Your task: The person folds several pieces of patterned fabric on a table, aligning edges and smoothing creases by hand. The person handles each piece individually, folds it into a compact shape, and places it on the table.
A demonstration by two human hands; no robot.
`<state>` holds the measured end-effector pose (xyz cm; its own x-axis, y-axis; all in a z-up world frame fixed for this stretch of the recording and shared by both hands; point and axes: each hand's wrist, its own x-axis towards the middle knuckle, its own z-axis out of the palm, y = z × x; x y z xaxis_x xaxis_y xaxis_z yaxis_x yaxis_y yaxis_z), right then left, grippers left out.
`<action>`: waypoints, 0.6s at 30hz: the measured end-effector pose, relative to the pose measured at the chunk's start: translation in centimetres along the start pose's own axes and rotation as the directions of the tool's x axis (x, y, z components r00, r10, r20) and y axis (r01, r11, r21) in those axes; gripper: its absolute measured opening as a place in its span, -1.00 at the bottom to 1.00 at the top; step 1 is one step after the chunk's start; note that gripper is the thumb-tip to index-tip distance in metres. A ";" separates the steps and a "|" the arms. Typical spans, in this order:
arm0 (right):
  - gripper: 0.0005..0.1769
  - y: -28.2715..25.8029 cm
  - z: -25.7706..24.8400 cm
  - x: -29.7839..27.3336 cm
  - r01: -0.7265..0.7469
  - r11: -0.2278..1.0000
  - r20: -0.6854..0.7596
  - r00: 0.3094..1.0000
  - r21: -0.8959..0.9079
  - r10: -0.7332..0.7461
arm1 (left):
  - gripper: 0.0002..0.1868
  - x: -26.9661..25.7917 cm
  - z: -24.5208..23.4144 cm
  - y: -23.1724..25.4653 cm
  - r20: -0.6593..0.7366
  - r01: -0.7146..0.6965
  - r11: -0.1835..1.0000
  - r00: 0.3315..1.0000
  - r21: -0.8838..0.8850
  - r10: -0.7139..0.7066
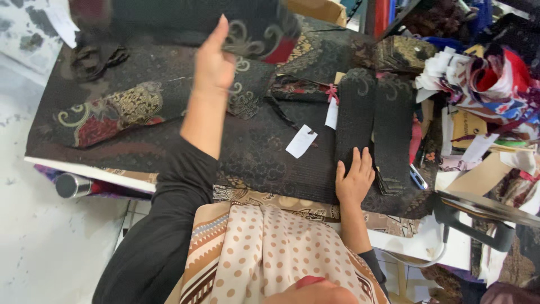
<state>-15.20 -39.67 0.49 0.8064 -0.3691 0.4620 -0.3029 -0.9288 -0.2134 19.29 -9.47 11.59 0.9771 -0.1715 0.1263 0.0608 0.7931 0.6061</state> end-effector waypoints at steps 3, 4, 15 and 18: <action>-0.37 0.2 0.0 0.3 0.013 1.000 -0.011 1.000 -0.001 -0.013 | -0.28 0.6 0.4 -6.4 -0.132 -0.095 0.989 0.988 -0.116 0.079; -0.38 0.3 0.0 0.4 0.021 1.000 -0.019 1.000 -0.009 -0.021 | -0.25 1.4 0.6 -8.8 -0.221 -0.136 0.983 0.969 -0.121 0.106; -0.37 0.3 0.8 0.8 0.030 0.999 -0.070 0.997 -0.020 -0.031 | -0.03 7.7 0.8 -19.4 -0.618 -0.088 0.943 0.774 -0.320 -0.138; -0.39 0.5 0.5 -0.6 0.018 1.000 -0.038 0.999 -0.007 -0.018 | 0.02 6.5 0.8 -19.2 -0.544 -0.060 0.943 0.828 -0.328 -0.137</action>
<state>-15.53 -39.90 -0.30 0.7918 -0.3533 0.4982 -0.2919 -0.9354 -0.1993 24.34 -26.29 1.44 0.9114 0.0675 -0.4061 0.0659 0.9498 0.3058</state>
